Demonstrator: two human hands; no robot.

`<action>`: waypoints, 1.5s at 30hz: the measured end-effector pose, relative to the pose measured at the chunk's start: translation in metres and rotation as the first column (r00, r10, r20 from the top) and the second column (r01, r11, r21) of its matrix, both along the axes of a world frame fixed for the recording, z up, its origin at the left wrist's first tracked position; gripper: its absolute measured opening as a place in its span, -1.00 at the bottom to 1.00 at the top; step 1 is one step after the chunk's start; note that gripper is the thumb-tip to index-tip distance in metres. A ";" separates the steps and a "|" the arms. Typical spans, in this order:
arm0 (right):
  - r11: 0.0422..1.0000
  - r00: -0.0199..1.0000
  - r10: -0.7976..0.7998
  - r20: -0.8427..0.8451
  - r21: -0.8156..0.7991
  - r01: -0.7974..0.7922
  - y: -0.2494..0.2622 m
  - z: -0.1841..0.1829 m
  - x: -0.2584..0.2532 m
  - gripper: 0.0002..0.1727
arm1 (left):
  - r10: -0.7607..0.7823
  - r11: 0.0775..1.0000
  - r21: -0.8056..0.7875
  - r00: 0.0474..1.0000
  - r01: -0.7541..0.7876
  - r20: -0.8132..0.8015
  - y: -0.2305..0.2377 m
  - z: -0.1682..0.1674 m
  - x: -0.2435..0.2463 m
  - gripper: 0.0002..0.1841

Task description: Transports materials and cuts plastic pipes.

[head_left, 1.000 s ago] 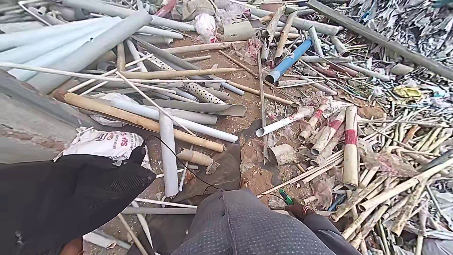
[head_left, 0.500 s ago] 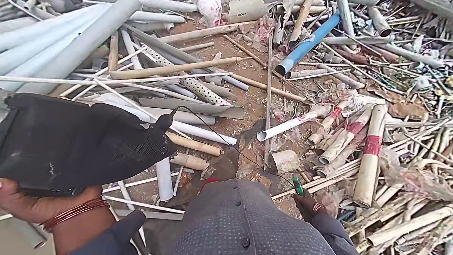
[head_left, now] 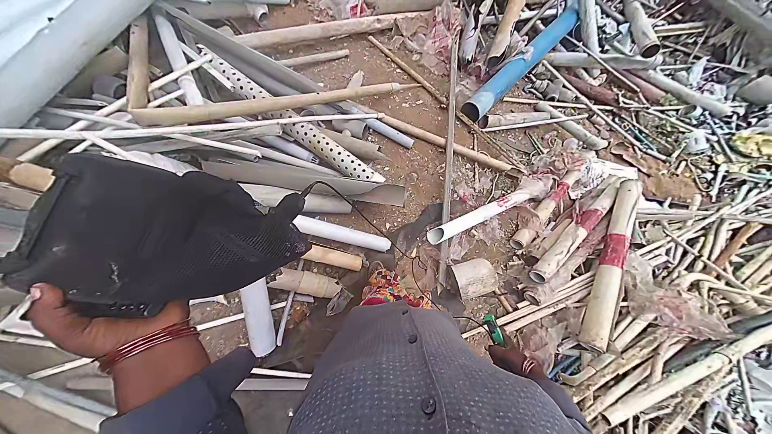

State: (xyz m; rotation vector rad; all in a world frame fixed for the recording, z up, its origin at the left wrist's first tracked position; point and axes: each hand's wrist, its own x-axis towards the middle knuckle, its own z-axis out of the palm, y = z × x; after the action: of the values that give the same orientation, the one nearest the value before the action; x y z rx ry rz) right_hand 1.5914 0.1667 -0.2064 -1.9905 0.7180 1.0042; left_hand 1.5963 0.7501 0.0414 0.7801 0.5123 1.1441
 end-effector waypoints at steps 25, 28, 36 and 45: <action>0.975 0.968 0.215 0.131 -0.081 -0.206 0.116 0.092 0.353 -0.08 | 0.089 0.990 0.100 0.987 -0.103 0.134 0.111 -0.025 0.202 -0.56; 0.974 0.961 0.227 0.157 -0.042 -0.223 0.110 0.079 0.400 -0.07 | 0.148 0.979 0.119 0.977 -0.167 0.153 0.105 -0.021 0.222 -0.61; 0.971 0.933 0.199 0.298 0.070 -0.230 0.108 0.055 0.569 -0.08 | 0.296 0.938 0.182 0.955 -0.294 0.018 0.056 0.005 0.317 -0.65; 0.978 0.855 -0.016 0.518 0.188 -0.095 0.087 0.096 0.713 -0.09 | 0.235 0.928 0.303 0.972 -0.219 -0.017 0.016 0.041 0.424 -0.67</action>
State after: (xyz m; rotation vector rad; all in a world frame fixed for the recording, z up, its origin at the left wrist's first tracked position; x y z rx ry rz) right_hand 2.3046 0.2538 -0.1103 -1.9671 0.2607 0.4922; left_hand 2.0200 0.7662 0.0826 1.0347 0.4879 1.4412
